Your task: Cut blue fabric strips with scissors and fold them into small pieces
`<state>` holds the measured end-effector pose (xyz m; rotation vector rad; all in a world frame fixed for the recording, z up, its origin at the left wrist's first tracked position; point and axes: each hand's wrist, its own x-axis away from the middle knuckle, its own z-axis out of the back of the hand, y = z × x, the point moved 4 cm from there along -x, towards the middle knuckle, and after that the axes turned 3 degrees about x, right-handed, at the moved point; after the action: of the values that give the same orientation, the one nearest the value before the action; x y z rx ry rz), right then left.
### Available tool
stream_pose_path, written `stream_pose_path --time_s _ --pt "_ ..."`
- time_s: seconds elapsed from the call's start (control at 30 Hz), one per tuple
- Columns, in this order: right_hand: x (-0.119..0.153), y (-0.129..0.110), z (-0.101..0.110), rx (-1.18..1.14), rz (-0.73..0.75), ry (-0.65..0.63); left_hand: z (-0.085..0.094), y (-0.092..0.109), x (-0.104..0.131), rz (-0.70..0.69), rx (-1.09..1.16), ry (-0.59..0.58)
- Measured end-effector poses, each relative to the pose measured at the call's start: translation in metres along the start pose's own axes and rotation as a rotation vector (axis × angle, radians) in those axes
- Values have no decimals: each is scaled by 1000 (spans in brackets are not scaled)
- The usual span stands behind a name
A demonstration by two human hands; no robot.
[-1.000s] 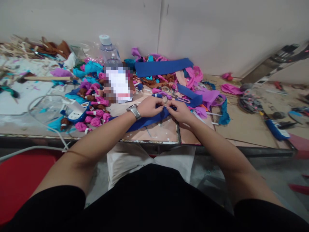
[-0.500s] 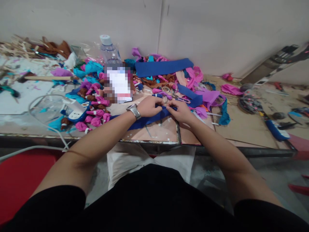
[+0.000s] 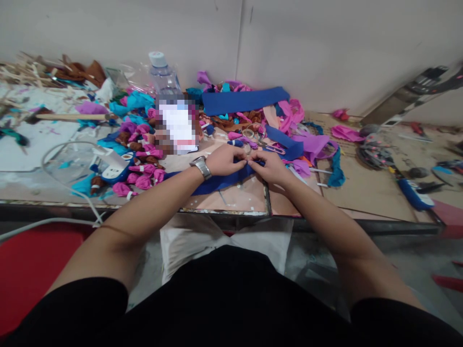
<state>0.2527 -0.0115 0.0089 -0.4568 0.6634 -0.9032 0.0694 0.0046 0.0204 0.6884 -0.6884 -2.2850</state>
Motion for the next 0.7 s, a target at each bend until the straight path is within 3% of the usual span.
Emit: stream_pose_path --time_s 0.7 --pt "-1 2 6 47 1 65 2 -11 -1 38 27 -18"
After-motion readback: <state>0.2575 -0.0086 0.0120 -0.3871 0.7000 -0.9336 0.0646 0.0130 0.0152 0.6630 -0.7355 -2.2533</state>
